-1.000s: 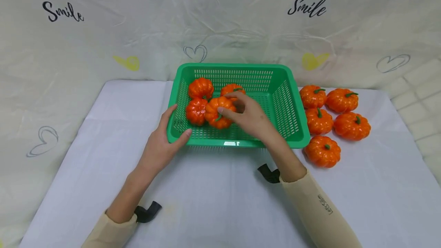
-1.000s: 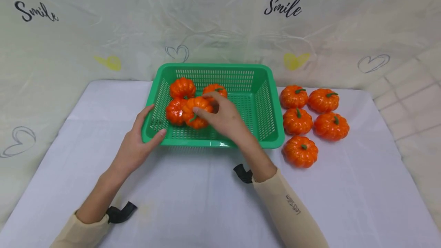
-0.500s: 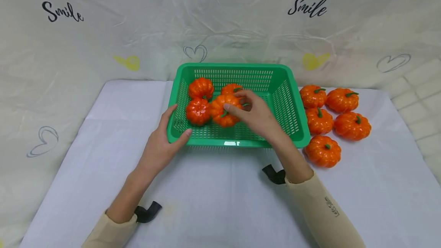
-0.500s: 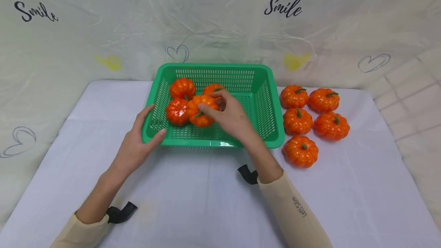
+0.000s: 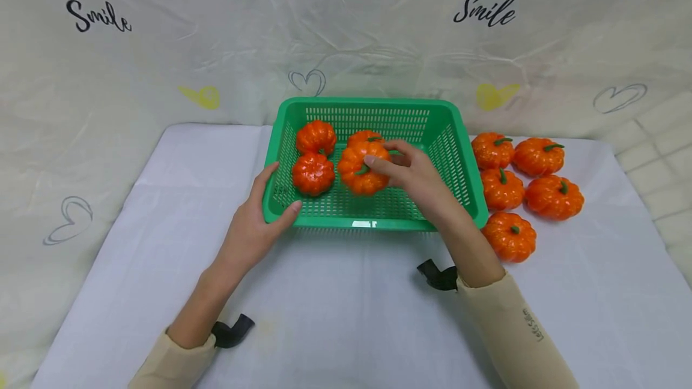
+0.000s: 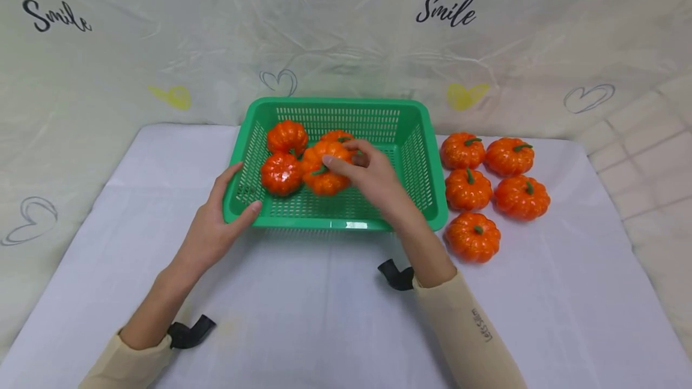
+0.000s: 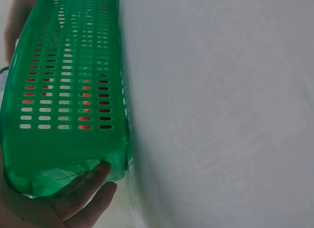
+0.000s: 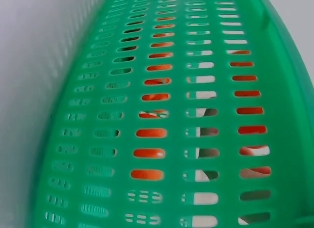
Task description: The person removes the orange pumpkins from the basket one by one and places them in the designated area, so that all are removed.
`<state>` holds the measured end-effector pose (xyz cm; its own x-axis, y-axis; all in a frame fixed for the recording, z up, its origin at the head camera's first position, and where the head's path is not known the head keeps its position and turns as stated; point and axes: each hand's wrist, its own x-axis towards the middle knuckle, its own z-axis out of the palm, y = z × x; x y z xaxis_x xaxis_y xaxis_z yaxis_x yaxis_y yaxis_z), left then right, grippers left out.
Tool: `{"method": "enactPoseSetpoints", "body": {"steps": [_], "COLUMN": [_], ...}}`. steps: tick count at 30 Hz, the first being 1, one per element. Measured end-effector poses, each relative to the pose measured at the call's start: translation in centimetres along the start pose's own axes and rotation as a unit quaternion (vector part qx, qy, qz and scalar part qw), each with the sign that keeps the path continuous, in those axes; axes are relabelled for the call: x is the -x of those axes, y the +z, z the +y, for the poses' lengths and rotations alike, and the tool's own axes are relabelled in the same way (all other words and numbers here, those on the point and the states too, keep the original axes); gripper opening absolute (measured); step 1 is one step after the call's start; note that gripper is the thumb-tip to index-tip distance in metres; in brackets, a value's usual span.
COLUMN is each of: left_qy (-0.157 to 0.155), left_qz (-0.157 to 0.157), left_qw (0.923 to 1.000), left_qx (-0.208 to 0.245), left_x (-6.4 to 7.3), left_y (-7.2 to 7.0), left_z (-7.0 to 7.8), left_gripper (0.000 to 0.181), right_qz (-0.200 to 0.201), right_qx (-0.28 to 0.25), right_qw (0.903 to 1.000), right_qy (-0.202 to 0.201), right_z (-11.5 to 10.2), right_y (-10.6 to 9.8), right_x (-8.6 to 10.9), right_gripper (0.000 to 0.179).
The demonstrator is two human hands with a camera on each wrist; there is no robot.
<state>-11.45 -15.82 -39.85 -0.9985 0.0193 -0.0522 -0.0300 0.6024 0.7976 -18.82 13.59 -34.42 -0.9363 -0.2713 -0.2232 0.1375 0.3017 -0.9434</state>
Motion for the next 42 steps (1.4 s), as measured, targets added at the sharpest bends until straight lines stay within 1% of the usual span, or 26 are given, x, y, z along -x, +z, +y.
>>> {"method": "enactPoseSetpoints", "body": {"steps": [6,10,16,21,27,31,33,36,39,42], "left_qy": [0.002,0.002,0.004,0.008,0.007,0.007,0.007,0.007,0.006,0.005], "left_qz": [0.0,0.0,0.002,0.004,0.004,0.002,0.002,0.002,0.001,-0.004], "left_qw": [1.0,1.0,1.0,1.0,1.0,1.0,1.0,1.0,1.0,1.0], "left_qx": [-0.002,-0.004,-0.004,-0.003,-0.004,-0.002,-0.001,-0.001,0.0,0.002], "left_x": [0.0,0.0,0.0,0.0,0.0,-0.1,-0.1,0.0,0.0,0.0], "left_y": [0.0,0.0,0.0,0.1,0.2,0.1,0.1,0.1,0.1,0.1], "left_z": [0.1,0.2,0.1,0.0,-0.1,0.0,0.1,0.1,0.0,0.1], "left_gripper": [0.083,0.083,0.082,0.082,0.081,0.082,0.082,0.081,0.081,0.082], "right_qz": [0.001,0.002,0.027,0.047,0.059,0.072,0.071,0.061,0.061,0.068], "right_qx": [-0.054,-0.076,-0.085,-0.102,-0.132,-0.16,-0.178,-0.203,-0.215,-0.211], "right_qw": [0.9986,0.9971,0.9959,0.9937,0.9894,0.9845,0.9814,0.9772,0.9746,0.9749], "right_qy": [0.001,-0.005,-0.012,-0.008,-0.008,-0.001,-0.001,-0.012,-0.019,-0.02], "right_z": [0.0,0.2,0.3,0.3,0.3,0.2,0.2,0.1,0.1,0.0], "right_y": [-0.8,-1.3,-2.1,-2.8,-3.7,-4.2,-4.5,-4.8,-5.1,-5.4], "right_x": [0.2,0.3,0.6,0.9,1.3,1.5,1.6,1.8,2.1,2.4], "right_gripper": [0.039,0.033,0.033,0.031,0.031,0.032,0.031,0.029,0.029,0.03]}}
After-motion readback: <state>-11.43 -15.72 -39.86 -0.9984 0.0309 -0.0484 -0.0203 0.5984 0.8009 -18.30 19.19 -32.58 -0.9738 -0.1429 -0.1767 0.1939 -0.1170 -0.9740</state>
